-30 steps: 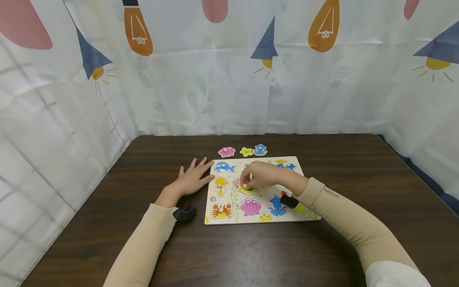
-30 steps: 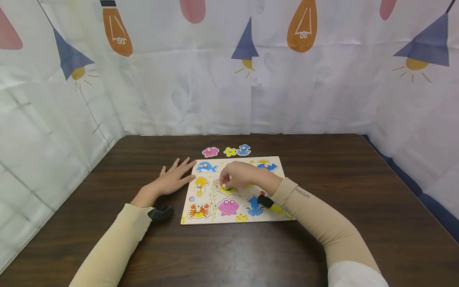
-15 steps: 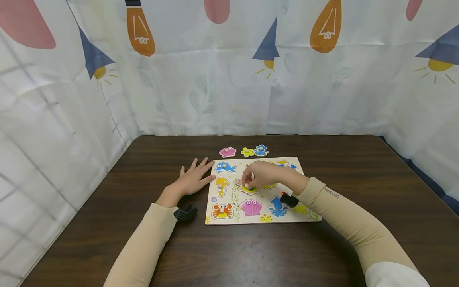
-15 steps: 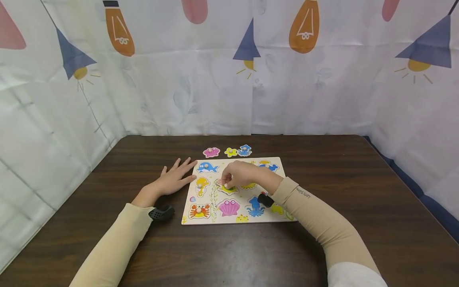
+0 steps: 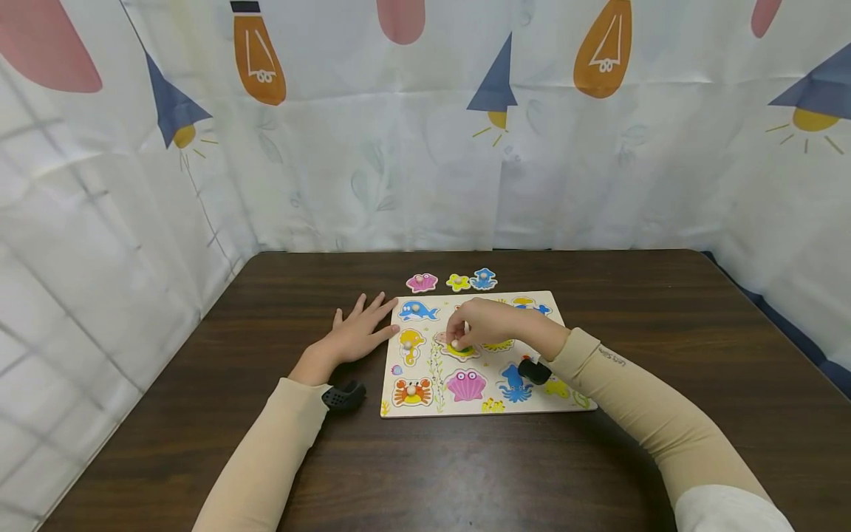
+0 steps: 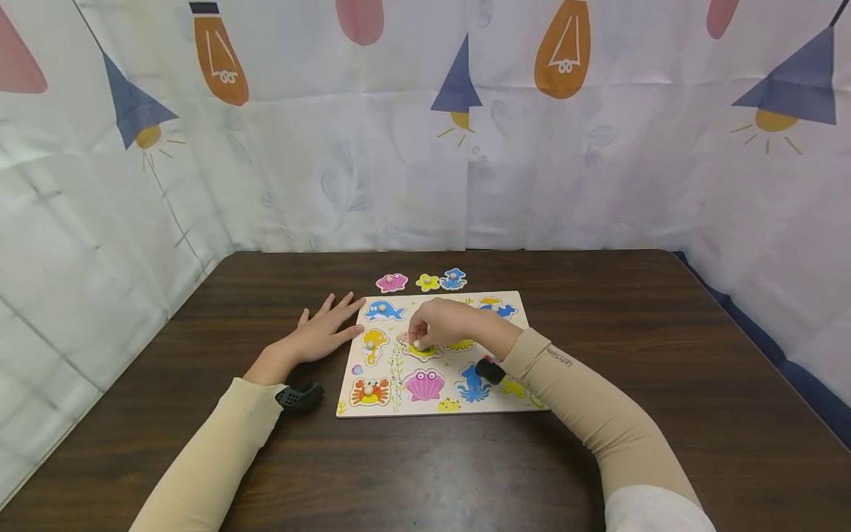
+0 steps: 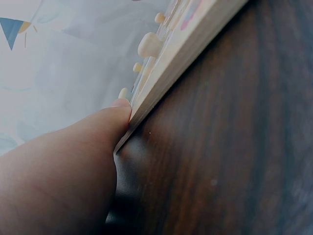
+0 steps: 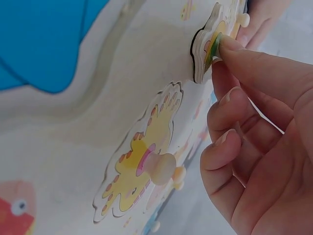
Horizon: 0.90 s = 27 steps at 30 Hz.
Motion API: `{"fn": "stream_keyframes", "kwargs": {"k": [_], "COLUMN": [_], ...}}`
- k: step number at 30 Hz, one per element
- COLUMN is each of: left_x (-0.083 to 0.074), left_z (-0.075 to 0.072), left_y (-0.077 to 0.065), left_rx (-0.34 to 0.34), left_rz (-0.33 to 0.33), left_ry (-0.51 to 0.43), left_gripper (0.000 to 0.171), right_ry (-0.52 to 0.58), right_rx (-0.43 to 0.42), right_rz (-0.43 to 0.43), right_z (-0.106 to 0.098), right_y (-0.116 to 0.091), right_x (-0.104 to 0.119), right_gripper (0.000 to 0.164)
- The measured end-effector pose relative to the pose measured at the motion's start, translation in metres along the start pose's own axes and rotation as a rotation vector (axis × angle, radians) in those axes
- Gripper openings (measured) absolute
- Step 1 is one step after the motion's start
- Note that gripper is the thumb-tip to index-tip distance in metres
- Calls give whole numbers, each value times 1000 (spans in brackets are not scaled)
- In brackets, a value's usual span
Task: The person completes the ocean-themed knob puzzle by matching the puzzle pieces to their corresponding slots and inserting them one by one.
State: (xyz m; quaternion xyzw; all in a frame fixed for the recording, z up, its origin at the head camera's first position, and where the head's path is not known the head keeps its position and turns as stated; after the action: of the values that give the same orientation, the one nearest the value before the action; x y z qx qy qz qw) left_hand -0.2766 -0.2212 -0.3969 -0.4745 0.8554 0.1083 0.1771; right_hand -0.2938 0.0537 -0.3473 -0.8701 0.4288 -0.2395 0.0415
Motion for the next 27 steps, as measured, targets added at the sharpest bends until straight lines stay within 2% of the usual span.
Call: {"fn": "stream_keyframes", "kwargs": {"k": [10,27], "left_x": [-1,0], "left_z": [-1,-1], "left_y": [0,1], "left_rx": [4,2], "left_rz": [2,3], "left_ry": [-7,-6], "left_gripper": [72,71], "right_ry": [7,61], "right_rx": [2,-15], "right_rz": [38,26], "right_z": [2,4], "right_y": [1,-2], "right_x": [1,-5], "right_gripper": [6,11]}}
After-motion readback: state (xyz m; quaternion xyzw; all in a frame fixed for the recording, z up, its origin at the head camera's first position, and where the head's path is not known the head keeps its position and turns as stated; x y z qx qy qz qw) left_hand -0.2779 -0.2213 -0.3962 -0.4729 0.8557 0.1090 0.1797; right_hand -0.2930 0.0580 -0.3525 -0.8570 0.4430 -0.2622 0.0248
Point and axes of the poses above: each hand's wrist, its own y-axis towards the middle knuckle, its own z-axis out of the palm, x = y × z, the point moved 1 cm from there along y, towards the middle knuckle, and after that the axes turned 12 degrees about z, right-handed, at the moved point
